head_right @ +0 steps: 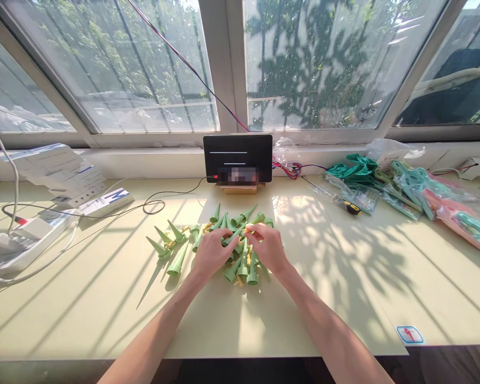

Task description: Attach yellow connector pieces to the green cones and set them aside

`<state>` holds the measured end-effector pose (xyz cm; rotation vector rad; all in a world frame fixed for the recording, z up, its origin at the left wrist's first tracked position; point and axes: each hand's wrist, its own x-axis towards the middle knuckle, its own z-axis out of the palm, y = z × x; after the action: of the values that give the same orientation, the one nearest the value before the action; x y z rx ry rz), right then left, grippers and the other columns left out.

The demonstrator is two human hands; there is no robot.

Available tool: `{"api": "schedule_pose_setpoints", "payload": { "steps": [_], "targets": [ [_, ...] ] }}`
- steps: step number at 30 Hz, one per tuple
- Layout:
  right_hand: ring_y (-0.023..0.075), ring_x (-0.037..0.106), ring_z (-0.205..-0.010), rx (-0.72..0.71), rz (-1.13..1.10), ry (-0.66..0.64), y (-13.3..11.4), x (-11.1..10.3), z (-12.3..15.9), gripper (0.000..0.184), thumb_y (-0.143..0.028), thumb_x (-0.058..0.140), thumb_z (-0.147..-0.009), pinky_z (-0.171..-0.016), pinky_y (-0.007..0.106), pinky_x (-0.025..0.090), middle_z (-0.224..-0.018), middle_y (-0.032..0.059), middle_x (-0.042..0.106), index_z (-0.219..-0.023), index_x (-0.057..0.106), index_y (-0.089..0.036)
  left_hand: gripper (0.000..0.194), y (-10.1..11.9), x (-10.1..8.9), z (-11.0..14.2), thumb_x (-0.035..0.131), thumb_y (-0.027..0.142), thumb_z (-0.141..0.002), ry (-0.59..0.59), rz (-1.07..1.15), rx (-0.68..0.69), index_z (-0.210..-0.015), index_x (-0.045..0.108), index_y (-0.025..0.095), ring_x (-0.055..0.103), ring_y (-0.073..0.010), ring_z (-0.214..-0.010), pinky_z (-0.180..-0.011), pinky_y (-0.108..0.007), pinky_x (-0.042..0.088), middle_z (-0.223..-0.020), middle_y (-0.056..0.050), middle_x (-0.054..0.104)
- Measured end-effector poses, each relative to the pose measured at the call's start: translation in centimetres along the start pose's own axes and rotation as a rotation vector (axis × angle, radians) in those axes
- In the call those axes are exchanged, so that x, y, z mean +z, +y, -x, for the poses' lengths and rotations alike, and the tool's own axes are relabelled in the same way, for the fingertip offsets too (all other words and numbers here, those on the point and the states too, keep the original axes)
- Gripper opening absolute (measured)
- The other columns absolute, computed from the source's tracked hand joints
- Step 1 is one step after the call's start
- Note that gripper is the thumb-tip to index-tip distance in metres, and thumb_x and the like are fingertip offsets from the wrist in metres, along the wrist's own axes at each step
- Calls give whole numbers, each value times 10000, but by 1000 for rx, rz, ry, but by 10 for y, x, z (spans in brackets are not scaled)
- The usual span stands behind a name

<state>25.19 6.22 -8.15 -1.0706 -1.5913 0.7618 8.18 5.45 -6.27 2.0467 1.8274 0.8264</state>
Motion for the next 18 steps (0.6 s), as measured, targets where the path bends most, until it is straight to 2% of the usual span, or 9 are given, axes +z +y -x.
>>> {"api": "schedule_pose_setpoints", "payload": {
  "steps": [10,15,18],
  "targets": [
    [160,664,-587,-32,-11,22,0,-2,-1,190,-363,639,-868,-562,280,569,-802,49,708,-923,677,-185,271,-3,1,-2,529,392,-887,5,91,-40,-856,702,186,651,-232,-796,-709,-338,472,-881,-79,720],
    [158,668,-577,-38,-11,52,-2,-2,0,184,-365,645,-865,-619,295,579,-794,32,713,-951,640,-202,298,-7,2,-3,543,418,-888,72,223,-76,-947,710,178,634,-185,-723,-668,-304,472,-976,-92,726],
    [177,692,-660,-65,26,51,-4,-3,1,167,-357,637,-874,-637,290,577,-786,38,714,-936,645,-202,313,-7,1,-4,571,438,-873,148,346,-88,-975,714,179,624,-167,-667,-597,-274,461,-893,-83,726]
  ]
}}
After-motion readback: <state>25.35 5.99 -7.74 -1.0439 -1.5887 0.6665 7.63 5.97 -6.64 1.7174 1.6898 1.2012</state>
